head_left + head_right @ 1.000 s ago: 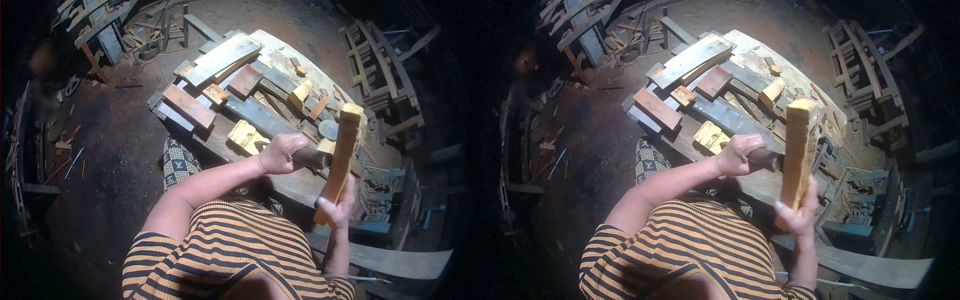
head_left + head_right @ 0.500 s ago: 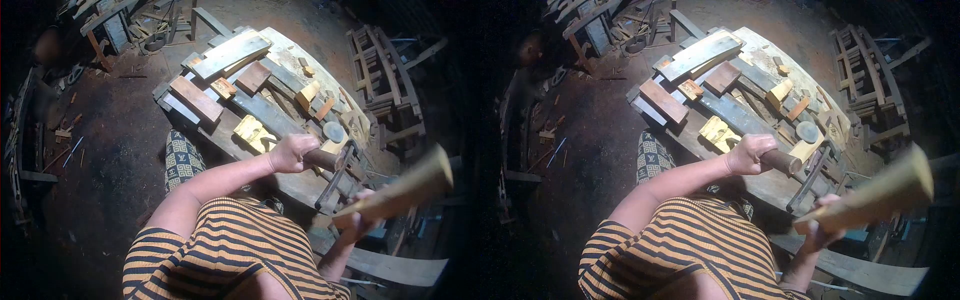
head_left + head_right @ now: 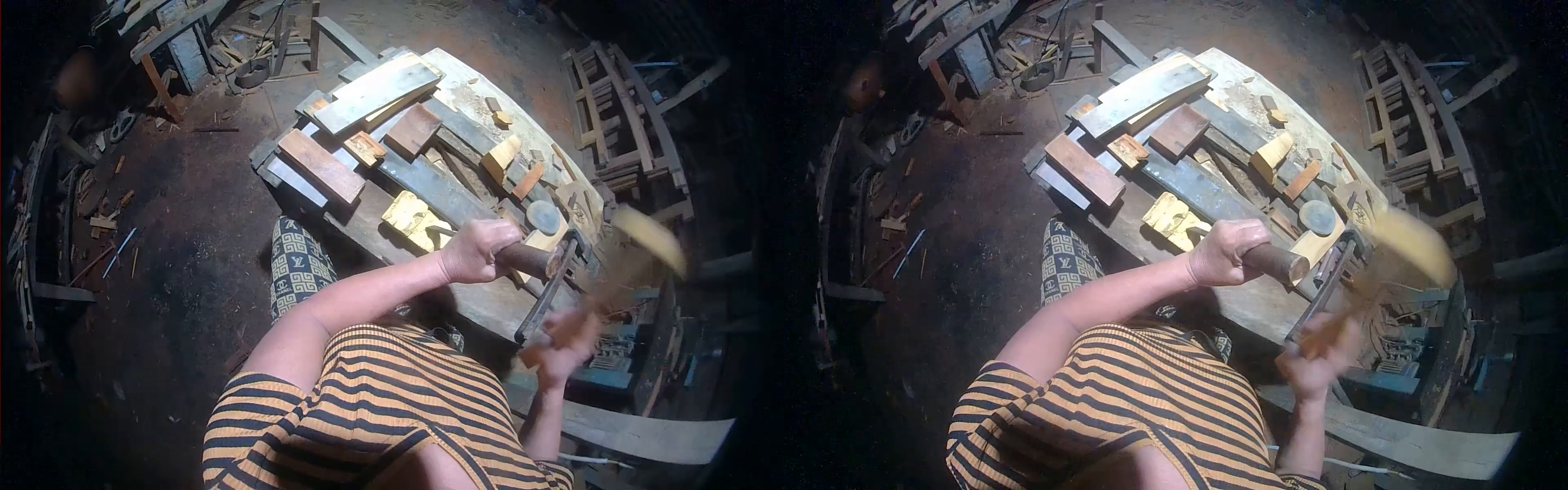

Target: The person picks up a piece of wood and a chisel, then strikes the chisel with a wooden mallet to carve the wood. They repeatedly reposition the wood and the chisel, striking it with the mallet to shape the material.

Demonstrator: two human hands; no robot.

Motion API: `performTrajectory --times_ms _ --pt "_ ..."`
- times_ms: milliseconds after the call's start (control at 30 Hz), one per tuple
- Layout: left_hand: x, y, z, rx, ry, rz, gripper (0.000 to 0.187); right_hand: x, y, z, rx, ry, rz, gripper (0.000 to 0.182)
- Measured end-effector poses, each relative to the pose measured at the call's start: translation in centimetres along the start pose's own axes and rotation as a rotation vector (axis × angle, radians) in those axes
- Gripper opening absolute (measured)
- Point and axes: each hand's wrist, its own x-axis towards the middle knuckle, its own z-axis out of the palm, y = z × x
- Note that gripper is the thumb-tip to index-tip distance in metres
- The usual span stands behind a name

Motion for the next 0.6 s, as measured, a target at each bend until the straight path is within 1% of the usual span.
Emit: performTrajectory --times_ms 67,100,133,200,233,267,333,367,400,467,500,533,567,600 --pt "0.0 0.0 0.0 0.022 0.007 -0.010 0.029 0.6 0.5 -0.7 -0.083 -0.149 0.088 0.078" --pt "0.2 -0.2 0.0 0.024 0.007 -0.007 0.029 0.8 -0.7 -0.8 -0.026 -0.077 0.136 0.076" --pt "0.0 -0.2 0.0 0.025 0.005 -0.006 0.029 0.6 -0.1 -1.7 -0.103 0.019 0.063 0.081" --pt "-0.1 -0.1 0.2 0.020 -0.003 -0.005 0.029 0.6 -1.0 -1.2 0.386 0.217 -0.016 0.086" --pt "0.0 0.0 0.2 0.009 -0.005 -0.004 0.029 0.9 -2.5 0.3 0.618 0.309 -0.100 0.090" --pt "0.2 0.1 0.1 0.000 -0.005 0.001 0.030 0.0 -1.3 0.7 0.725 0.281 -0.039 0.091" --pt "0.5 0.1 -0.1 0.012 0.000 0.006 0.030 -1.2 2.7 -0.2 0.079 -0.051 -0.003 0.089" --pt "0.4 0.2 -0.3 0.022 0.001 0.000 0.030 -1.0 3.9 -0.5 -0.280 -0.159 0.037 0.084" --pt "0.3 0.1 -0.5 0.021 -0.005 0.003 0.030 -1.1 4.8 -0.8 -0.286 -0.201 0.091 0.079" --pt "0.3 -0.3 -1.0 -0.086 0.004 -0.034 0.032 0.1 1.9 0.5 0.142 -0.142 0.295 0.077" --pt "0.3 -0.3 -1.7 -0.126 0.005 -0.093 0.033 0.2 2.0 0.9 0.145 -0.131 0.301 0.077" --pt "0.3 -0.5 -1.9 -0.349 0.092 -0.218 0.030 0.2 2.4 1.1 0.246 -0.142 0.341 0.077" --pt "0.5 -1.1 -3.2 -0.241 0.152 -0.150 0.029 0.3 2.7 1.4 0.346 -0.151 0.379 0.076" --pt "0.5 -1.1 -3.6 -0.754 0.365 -0.526 0.026 0.4 2.8 2.3 0.305 -0.137 0.415 0.076"
